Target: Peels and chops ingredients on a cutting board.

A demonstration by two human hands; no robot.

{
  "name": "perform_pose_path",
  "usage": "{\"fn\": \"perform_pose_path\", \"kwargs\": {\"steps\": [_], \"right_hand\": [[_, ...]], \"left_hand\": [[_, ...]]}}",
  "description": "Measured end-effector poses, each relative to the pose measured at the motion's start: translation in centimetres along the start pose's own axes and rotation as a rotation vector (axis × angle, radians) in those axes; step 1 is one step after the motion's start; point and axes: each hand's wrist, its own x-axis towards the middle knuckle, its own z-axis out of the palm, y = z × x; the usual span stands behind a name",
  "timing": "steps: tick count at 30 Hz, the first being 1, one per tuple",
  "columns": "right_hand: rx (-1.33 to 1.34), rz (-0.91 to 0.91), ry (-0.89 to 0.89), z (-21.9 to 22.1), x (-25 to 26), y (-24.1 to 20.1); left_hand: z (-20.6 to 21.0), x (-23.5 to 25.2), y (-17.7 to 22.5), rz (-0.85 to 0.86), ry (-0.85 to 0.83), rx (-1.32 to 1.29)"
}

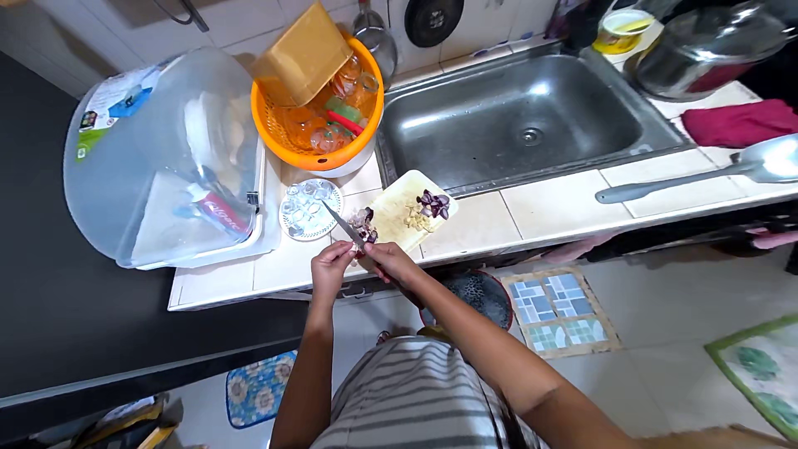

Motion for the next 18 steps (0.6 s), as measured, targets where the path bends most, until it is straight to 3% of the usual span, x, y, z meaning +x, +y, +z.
{"fn": "perform_pose_path", "kwargs": {"steps": [3, 11, 18], "right_hand": [[0.018, -0.039, 0.028, 0.1, 0.3, 0.4], [0.088, -0.058, 0.080, 0.4, 0.7, 1.0], [0.075, -0.072, 0.044, 1.0, -0.2, -0.3]], "left_hand": [[0.2, -0.1, -0.3, -0.054, 0.030, -0.122], [1.5, 0.4, 1.3, -0.457, 0.145, -0.568], [1.8, 0.7, 1.4, -0.466, 0.180, -0.557]]}}
